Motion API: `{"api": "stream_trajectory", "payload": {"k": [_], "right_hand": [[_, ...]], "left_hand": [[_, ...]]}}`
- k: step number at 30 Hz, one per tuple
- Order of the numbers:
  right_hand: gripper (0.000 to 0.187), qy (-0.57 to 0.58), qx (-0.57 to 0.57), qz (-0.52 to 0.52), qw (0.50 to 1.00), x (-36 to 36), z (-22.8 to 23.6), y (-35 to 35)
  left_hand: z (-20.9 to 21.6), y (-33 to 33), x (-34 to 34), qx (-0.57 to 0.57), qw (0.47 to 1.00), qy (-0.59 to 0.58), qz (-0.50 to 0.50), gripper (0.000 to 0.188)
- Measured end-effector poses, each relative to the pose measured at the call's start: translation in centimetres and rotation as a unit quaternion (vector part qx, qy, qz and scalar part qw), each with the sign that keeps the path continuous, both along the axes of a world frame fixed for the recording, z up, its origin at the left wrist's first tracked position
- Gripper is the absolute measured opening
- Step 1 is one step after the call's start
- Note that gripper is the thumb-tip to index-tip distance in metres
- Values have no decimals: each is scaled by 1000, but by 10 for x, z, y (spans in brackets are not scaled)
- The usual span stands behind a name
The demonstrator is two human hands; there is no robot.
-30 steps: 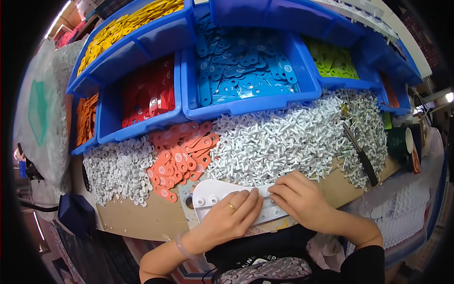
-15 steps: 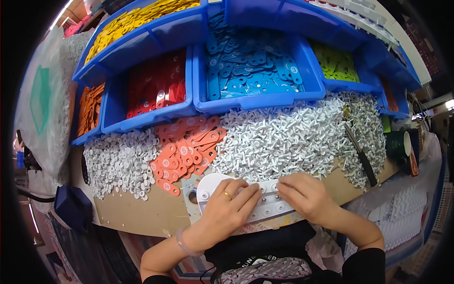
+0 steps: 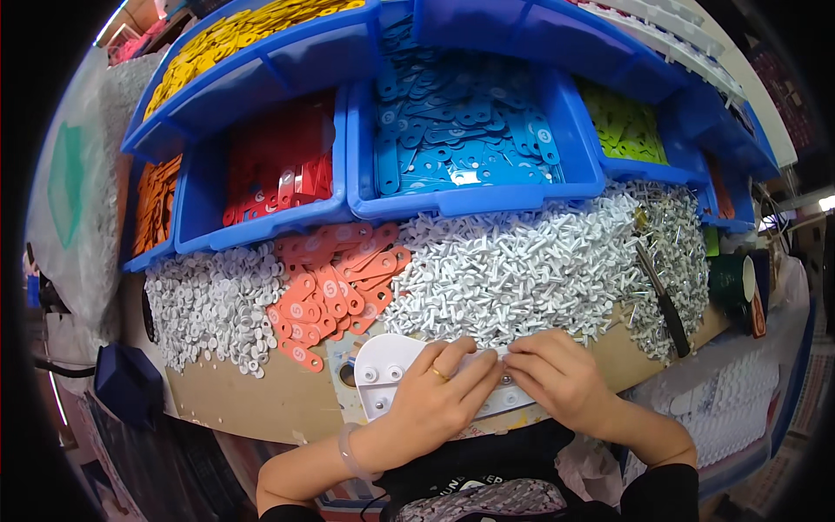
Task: Assemble a toy xylophone by inserting colored keys and plastic pins into a white base.
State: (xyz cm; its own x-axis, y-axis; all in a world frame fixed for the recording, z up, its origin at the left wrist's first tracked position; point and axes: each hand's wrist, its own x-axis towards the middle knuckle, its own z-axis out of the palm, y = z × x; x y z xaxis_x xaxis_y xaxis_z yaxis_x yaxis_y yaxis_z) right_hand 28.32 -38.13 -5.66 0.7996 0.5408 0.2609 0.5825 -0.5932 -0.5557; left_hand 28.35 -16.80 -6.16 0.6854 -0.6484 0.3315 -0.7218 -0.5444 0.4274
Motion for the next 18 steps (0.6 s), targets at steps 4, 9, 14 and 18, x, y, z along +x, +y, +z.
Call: {"api": "stream_trajectory", "payload": {"k": [4, 9, 14, 18], "right_hand": [[20, 0, 15, -12, 1000, -2, -4, 0], [18, 61, 22, -21, 998, 2, 2, 2], [23, 88, -33, -6, 996, 8, 15, 15], [25, 93, -107, 34, 989, 11, 24, 25]], "left_hand": [[-8, 2, -2, -38, 999, 37, 13, 35], [-12, -1, -8, -38, 998, 25, 32, 33], [-8, -5, -15, 72, 996, -43, 19, 36], [0, 11, -24, 55, 997, -55, 20, 38]]}}
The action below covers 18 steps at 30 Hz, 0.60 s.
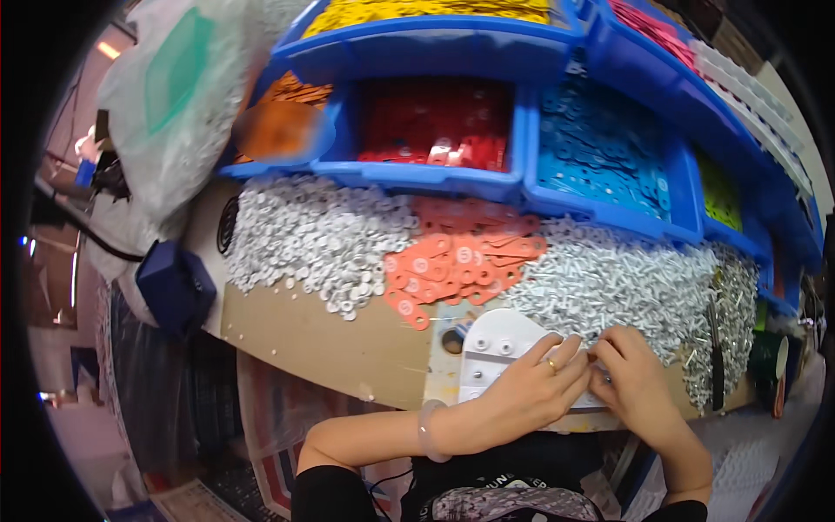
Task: Assemble a toy xylophone by inserting colored keys and plastic pins into a white base.
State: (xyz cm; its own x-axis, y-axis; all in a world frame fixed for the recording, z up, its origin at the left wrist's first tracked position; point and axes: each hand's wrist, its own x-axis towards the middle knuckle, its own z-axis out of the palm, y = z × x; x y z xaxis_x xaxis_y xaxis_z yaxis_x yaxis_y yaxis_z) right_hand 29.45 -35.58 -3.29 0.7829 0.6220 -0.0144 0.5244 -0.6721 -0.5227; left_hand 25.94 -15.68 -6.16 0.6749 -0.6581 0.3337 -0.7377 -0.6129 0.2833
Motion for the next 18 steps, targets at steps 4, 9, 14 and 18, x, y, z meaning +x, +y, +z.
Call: {"api": "stream_trajectory", "payload": {"k": [4, 9, 14, 18], "right_hand": [[22, 7, 3, -15, 1000, -8, 1, -4], [20, -62, 19, -24, 998, -5, 26, 37], [19, -93, 111, 182, 973, 29, -2, 115], [18, -83, 147, 212, 962, 60, -33, 186]], "left_hand": [[7, 65, -19, -127, 982, 27, 140, 30], [-4, 147, -11, 13, 910, -31, 414, 17], [-17, 157, -4, -16, 897, -10, 441, 9], [-21, 164, -7, -32, 903, -37, 427, 11]]}}
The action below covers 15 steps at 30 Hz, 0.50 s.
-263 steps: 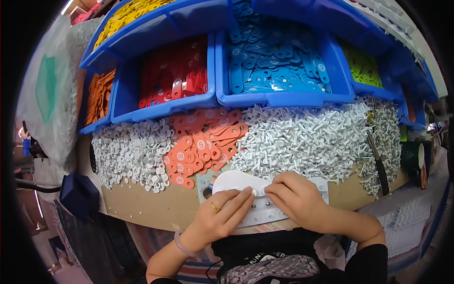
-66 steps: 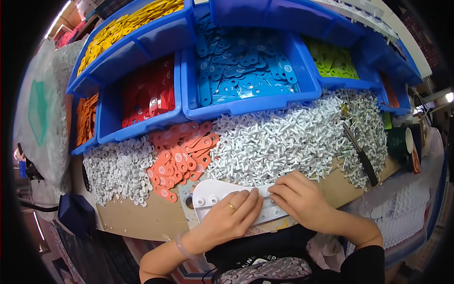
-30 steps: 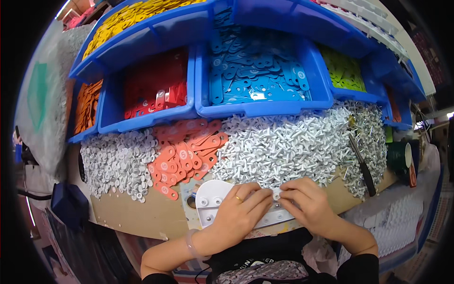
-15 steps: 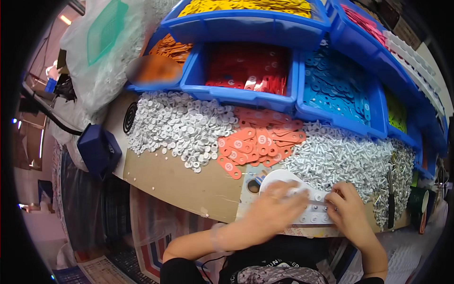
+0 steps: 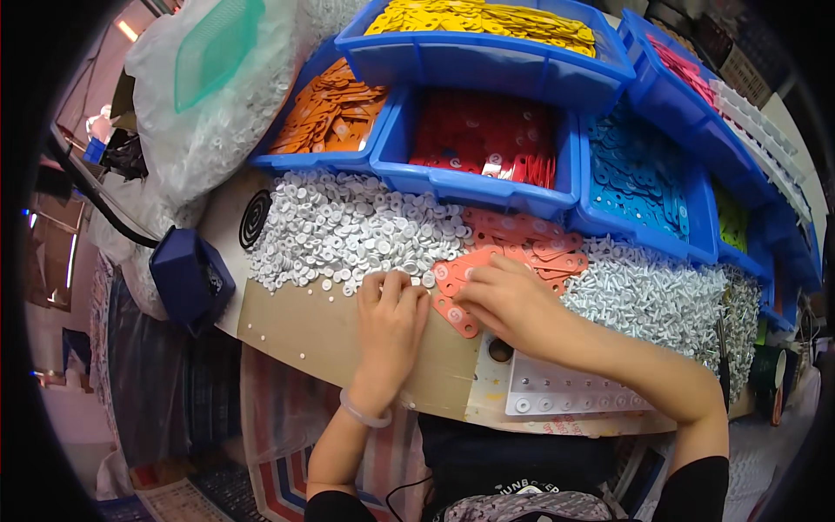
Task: Assemble a toy xylophone by inserting colored keys and plastic pins into a white base.
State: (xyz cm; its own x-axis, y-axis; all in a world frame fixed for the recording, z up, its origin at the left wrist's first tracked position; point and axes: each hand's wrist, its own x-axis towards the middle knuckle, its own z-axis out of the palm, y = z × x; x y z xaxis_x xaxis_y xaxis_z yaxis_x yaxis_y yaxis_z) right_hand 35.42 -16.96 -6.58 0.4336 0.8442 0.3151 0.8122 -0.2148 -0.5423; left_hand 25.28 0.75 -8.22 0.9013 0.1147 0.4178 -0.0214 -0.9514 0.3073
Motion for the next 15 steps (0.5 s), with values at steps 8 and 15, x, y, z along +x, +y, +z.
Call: {"api": "stream_trajectory", "payload": {"k": [8, 15], "right_hand": [[24, -202, -79, -37, 976, -2, -41, 66], [14, 26, 53, -103, 993, 8, 2, 18]], "left_hand": [[4, 12, -28, -29, 999, -29, 32, 16], [-6, 6, 4, 53, 998, 7, -42, 12]]}}
